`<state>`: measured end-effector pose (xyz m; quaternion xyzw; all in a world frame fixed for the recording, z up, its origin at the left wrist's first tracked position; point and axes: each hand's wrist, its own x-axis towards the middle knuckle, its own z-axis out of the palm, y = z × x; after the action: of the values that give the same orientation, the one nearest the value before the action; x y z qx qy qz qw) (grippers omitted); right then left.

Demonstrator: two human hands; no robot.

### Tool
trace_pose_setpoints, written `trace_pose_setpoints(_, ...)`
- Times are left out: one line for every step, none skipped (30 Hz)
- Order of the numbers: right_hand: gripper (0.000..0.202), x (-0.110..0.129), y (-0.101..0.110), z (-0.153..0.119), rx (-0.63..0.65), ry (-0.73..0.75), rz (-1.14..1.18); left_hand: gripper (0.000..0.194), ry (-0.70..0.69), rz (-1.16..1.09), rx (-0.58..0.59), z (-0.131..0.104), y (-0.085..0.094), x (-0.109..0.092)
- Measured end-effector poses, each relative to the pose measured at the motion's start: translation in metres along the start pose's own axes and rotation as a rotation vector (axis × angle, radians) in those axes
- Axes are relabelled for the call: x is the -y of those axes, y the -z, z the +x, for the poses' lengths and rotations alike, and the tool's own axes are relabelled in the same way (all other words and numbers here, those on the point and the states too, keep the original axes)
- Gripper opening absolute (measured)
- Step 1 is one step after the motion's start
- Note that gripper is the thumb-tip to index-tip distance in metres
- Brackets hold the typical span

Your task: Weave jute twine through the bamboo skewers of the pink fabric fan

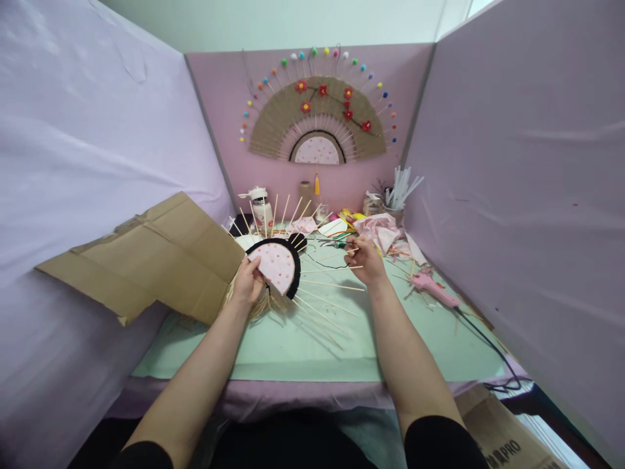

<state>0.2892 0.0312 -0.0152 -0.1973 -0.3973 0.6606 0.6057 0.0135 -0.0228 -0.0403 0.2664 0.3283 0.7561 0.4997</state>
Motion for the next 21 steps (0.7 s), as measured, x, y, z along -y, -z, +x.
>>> trace_pose_setpoints(0.016, -0.001, -0.001, -0.001, 0.000, 0.000, 0.038, 0.020, -0.004, -0.005, 0.010, 0.000, 0.000, 0.000)
trace_pose_setpoints(0.015, -0.003, -0.002, -0.002, 0.006, -0.001, 0.075, 0.020, -0.006, -0.009, 0.019, -0.001, 0.000, 0.000)
trace_pose_setpoints(0.016, -0.004, -0.003, -0.002, 0.016, -0.008, 0.105, 0.021, -0.007, -0.012, 0.026, -0.001, 0.000, -0.001)
trace_pose_setpoints(0.017, -0.005, -0.003, -0.003, 0.027, -0.024, 0.122, 0.021, -0.008, -0.014, 0.030, -0.001, 0.000, -0.001)
trace_pose_setpoints(0.019, -0.007, -0.004, -0.003, 0.041, -0.043, 0.123, 0.022, -0.010, -0.014, 0.032, -0.001, 0.000, -0.001)
trace_pose_setpoints(0.022, -0.008, -0.005, -0.003, 0.055, -0.063, 0.113, 0.022, -0.013, -0.013, 0.033, -0.001, 0.000, -0.001)
trace_pose_setpoints(0.025, -0.010, -0.006, -0.002, 0.075, -0.084, 0.094, 0.022, -0.016, -0.012, 0.034, -0.001, 0.000, -0.001)
trace_pose_setpoints(0.028, -0.013, -0.008, -0.002, 0.100, -0.107, 0.074, 0.023, -0.020, -0.012, 0.036, -0.001, 0.001, 0.000)
trace_pose_setpoints(0.031, -0.015, -0.009, -0.001, 0.132, -0.131, 0.057, 0.023, -0.023, -0.014, 0.041, -0.001, 0.001, 0.000)
trace_pose_setpoints(0.033, -0.019, -0.011, -0.001, 0.168, -0.156, 0.044, 0.024, -0.025, -0.016, 0.047, -0.001, 0.001, 0.000)
trace_pose_setpoints(0.033, -0.022, -0.013, -0.001, 0.203, -0.187, 0.027, 0.024, -0.027, -0.019, 0.053, -0.001, 0.001, 0.000)
trace_pose_setpoints(0.033, -0.026, -0.016, -0.002, 0.234, -0.222, 0.000, 0.025, -0.029, -0.023, 0.056, -0.001, 0.001, 0.000)
trace_pose_setpoints(0.031, -0.031, -0.019, -0.004, 0.256, -0.257, -0.040, 0.025, -0.032, -0.026, 0.057, -0.002, 0.001, 0.000)
trace_pose_setpoints(0.028, -0.035, -0.023, -0.006, 0.275, -0.290, -0.093, 0.024, -0.033, -0.027, 0.058, -0.002, 0.001, 0.000)
trace_pose_setpoints(0.024, -0.039, -0.027, -0.009, 0.298, -0.320, -0.157, 0.024, -0.033, -0.028, 0.057, -0.002, 0.001, 0.000)
trace_pose_setpoints(0.020, -0.044, -0.031, -0.012, 0.324, -0.341, -0.225, 0.023, -0.032, -0.030, 0.057, -0.003, 0.000, 0.001)
trace_pose_setpoints(0.019, -0.048, -0.036, -0.015, 0.352, -0.353, -0.290, 0.022, -0.029, -0.031, 0.058, -0.003, 0.000, 0.001)
trace_pose_setpoints(0.024, -0.051, -0.040, -0.018, 0.380, -0.356, -0.349, 0.022, -0.026, -0.030, 0.059, -0.003, 0.000, 0.001)
trace_pose_setpoints(0.028, -0.055, -0.044, -0.021, 0.401, -0.355, -0.399, 0.021, -0.022, -0.028, 0.059, -0.003, 0.000, 0.001)
trace_pose_setpoints(0.032, -0.058, -0.047, -0.023, 0.411, -0.352, -0.439, 0.020, -0.018, -0.025, 0.055, -0.003, 0.000, 0.002)
trace_pose_setpoints(0.034, -0.060, -0.049, -0.025, 0.412, -0.349, -0.466, 0.019, -0.013, -0.022, 0.049, -0.002, 0.001, 0.002)
